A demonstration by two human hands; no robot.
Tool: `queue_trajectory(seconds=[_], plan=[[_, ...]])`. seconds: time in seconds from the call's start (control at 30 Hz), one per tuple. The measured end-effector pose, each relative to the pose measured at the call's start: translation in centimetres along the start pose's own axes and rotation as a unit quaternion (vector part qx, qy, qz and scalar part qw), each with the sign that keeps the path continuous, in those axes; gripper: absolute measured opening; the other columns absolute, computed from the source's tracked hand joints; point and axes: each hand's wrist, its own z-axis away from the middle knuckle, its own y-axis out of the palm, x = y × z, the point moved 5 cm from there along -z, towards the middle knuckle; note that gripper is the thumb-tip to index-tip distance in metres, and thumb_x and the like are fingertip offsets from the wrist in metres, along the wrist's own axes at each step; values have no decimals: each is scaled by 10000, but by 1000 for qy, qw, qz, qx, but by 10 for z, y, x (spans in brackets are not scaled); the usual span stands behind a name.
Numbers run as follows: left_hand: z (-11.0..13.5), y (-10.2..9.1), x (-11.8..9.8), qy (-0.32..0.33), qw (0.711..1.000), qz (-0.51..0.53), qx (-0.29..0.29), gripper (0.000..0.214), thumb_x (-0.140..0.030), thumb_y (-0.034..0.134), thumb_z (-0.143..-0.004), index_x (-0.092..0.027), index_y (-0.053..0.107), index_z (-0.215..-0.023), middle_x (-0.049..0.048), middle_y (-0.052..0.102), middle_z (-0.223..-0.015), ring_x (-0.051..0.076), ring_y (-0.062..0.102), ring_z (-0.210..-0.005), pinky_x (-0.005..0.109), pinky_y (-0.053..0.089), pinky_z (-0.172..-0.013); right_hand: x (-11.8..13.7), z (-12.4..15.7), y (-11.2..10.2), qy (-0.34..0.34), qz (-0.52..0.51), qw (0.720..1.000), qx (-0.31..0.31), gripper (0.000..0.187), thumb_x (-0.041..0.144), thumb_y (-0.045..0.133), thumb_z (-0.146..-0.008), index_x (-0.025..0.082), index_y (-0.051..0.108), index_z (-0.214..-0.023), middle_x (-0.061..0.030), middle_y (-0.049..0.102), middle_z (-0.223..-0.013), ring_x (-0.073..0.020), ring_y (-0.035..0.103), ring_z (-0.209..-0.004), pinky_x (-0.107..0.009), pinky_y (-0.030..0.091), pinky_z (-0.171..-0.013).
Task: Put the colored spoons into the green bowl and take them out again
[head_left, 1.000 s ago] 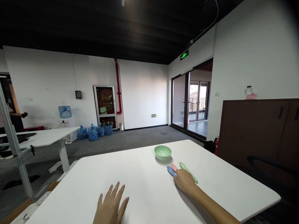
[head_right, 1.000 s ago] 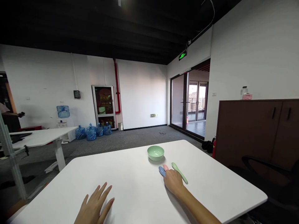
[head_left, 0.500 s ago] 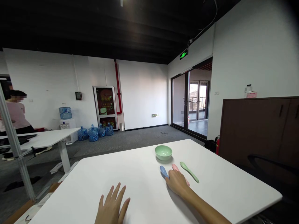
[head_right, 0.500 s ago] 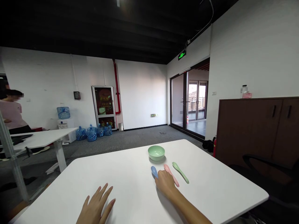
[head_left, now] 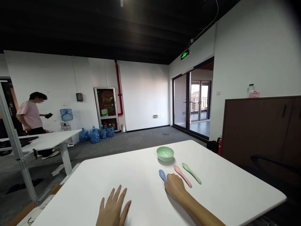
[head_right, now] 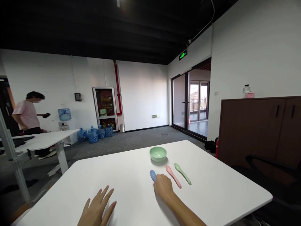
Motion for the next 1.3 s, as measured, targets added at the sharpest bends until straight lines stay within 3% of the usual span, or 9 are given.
queue_trajectory(seconds=[0.17, 0.53, 0.7, 0.8, 0.9, 1.03, 1.13, 1.3], plan=[[0, 0, 0, -4, 1000, -16, 13, 530, -417, 378, -1020, -315, 534, -1516, 50, 484, -1636, 344, 423, -1528, 634, 405, -1199, 0, 0, 1, 5, -5, 1000, 4, 249, 223, 514, -979, 143, 750, -971, -179, 781, -1038, -272, 748, -975, -310, 478, -781], [-2, -1, 1, 1, 1000, -13, 6, 531, -405, 384, -1017, -300, 537, -1514, 63, 493, -1628, 352, 435, -1520, 644, 411, -1190, 0, 5, -2, -7, 0, 1000, 0, 262, 228, 522, -962, 115, 758, -978, -176, 783, -1017, -298, 755, -957, -328, 483, -730], [-3, -2, 1, 2, 1000, -5, -5, 523, -404, 402, -1011, -306, 555, -1501, 74, 514, -1617, 354, 440, -1517, 648, 416, -1184, -4, 10, -14, -5, -12, 1000, -13, 360, 311, 477, -1016, 107, 756, -914, -187, 785, -967, -315, 757, -950, -352, 498, -766], [-5, -6, 0, -4, 1000, -10, 2, 526, -402, 398, -1010, -303, 554, -1503, 70, 504, -1623, 351, 433, -1522, 639, 408, -1193, -12, 14, -27, -7, -39, 999, -29, 441, 366, 414, -1048, 116, 758, -933, -206, 782, -1071, -332, 735, -1077, -365, 518, -825], [-6, -12, 0, -11, 1000, -7, 0, 528, -403, 397, -1009, -296, 559, -1500, 76, 503, -1624, 353, 431, -1523, 643, 401, -1197, -21, 19, -40, -38, -62, 995, -61, 495, 443, 398, -1053, 114, 738, -1201, -216, 690, -1372, -349, 620, -1322, -408, 507, -1002], [-7, -15, 2, -21, 1000, -4, 2, 533, -410, 377, -1018, -286, 553, -1505, 81, 501, -1628, 353, 416, -1531, 647, 387, -1204, -37, 25, -49, -76, -81, 991, -79, 680, 574, 421, -1028, 164, 502, -1565, -158, 424, -1660, -340, 381, -1545, -486, 353, -1228], [-5, -15, 2, -26, 1000, 0, -7, 530, -416, 383, -1018, -295, 550, -1507, 81, 499, -1633, 352, 410, -1535, 650, 373, -1212, -50, 29, -50, -81, -82, 990, -75, 756, 651, 402, -1008, 214, 418, -1624, -106, 275, -1730, -332, 239, -1605, -522, 297, -1269], [0, -17, 2, -37, 999, -1, -2, 530, -430, 370, -1027, -302, 544, -1511, 72, 491, -1641, 343, 403, -1540, 634, 362, -1225, -65, 34, -43, -64, -60, 995, -41, 785, 702, 346, -997, 253, 390, -1639, -53, 200, -1754, -319, 151, -1627, -550, 228, -1293]])
